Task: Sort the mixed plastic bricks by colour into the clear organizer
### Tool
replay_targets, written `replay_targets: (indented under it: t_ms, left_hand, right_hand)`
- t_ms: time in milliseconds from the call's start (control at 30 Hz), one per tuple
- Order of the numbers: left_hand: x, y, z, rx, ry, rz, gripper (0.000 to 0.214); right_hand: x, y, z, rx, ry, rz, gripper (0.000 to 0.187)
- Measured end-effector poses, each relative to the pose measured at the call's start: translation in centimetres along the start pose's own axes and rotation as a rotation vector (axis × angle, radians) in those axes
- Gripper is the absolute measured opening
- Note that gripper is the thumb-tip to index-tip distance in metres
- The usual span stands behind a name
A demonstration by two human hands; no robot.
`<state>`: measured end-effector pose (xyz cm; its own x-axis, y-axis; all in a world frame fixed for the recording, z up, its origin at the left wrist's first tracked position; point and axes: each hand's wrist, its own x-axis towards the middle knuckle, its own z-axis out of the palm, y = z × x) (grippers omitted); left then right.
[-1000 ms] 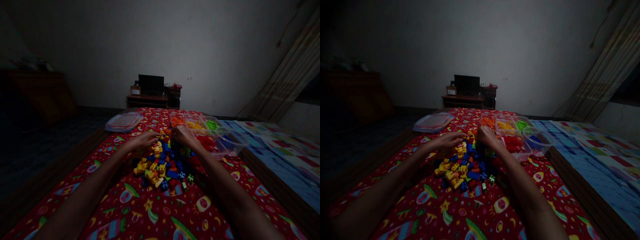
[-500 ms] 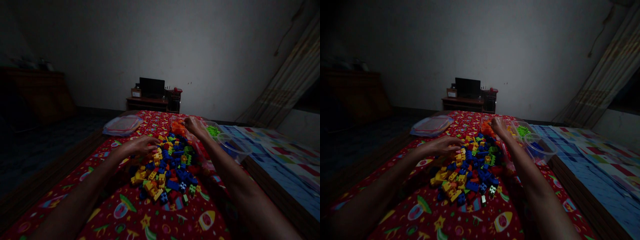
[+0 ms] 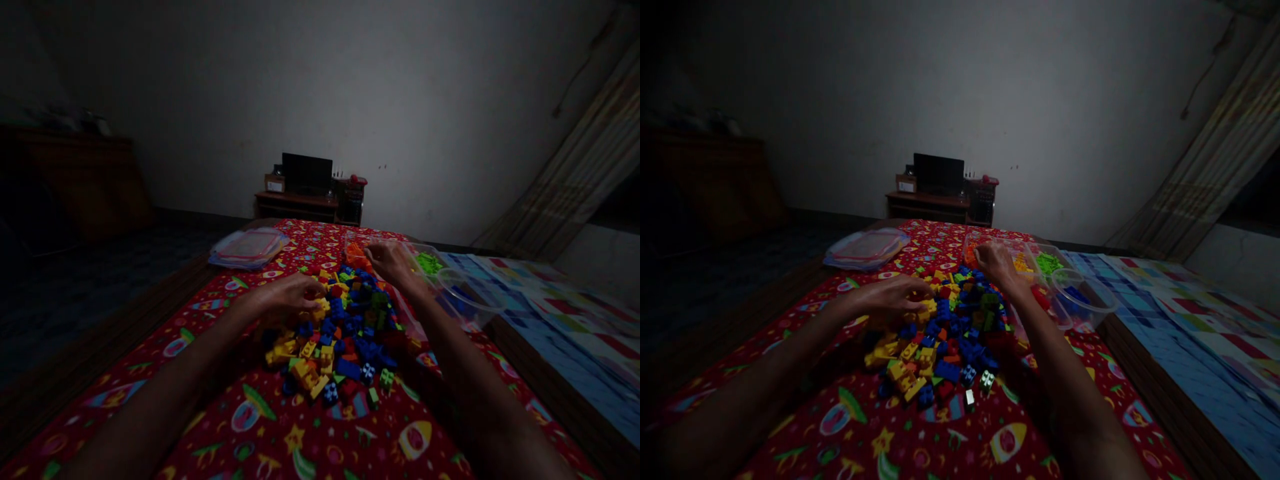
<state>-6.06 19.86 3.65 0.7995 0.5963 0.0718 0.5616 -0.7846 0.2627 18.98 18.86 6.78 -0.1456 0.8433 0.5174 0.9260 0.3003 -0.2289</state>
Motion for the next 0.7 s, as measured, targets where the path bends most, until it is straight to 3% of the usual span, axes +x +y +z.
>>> replay_targets:
  t_ms: [167,233,333,400,500,700]
  left_hand:
    - [0.2,-1.1,-0.2,-0.206,0.024,-0.113,0.03]
    - [0.4,-1.6,0.0,-0.258,0.022,-0.131,0.032]
    - [0.4,-2.3,0.3,-0.322,0.014,-0.138,0.036]
    - [0.2,-2.6,0.3,-0.351,0.019,-0.136,0.038]
    - [-0.1,-2.9,0.2,-0.383,0.013,-0.136,0.037]
    - [-1.0,-3.4,-1.0,-0.425,-0.024,-0.195,0.045]
  right_hand:
    - [-3.3,-1.8,0.7,0.228,-0.216,-0.241,0.022]
    - [-4.1,-2.9,1.5,0.24,-0.269,-0.375,0.016]
    - [-4.4,-4.1,2.4,0.163,-0.375,-0.503,0.022]
    - [-4.4,-4.2,2.6,0.067,-0.426,-0.445,0.024]
    - [-4.3,-3.6,2.2,-0.063,-0.401,-0.307,0.022]
    - [-4.3,-3.0,0.9,-0.165,-0.309,-0.267,0.021]
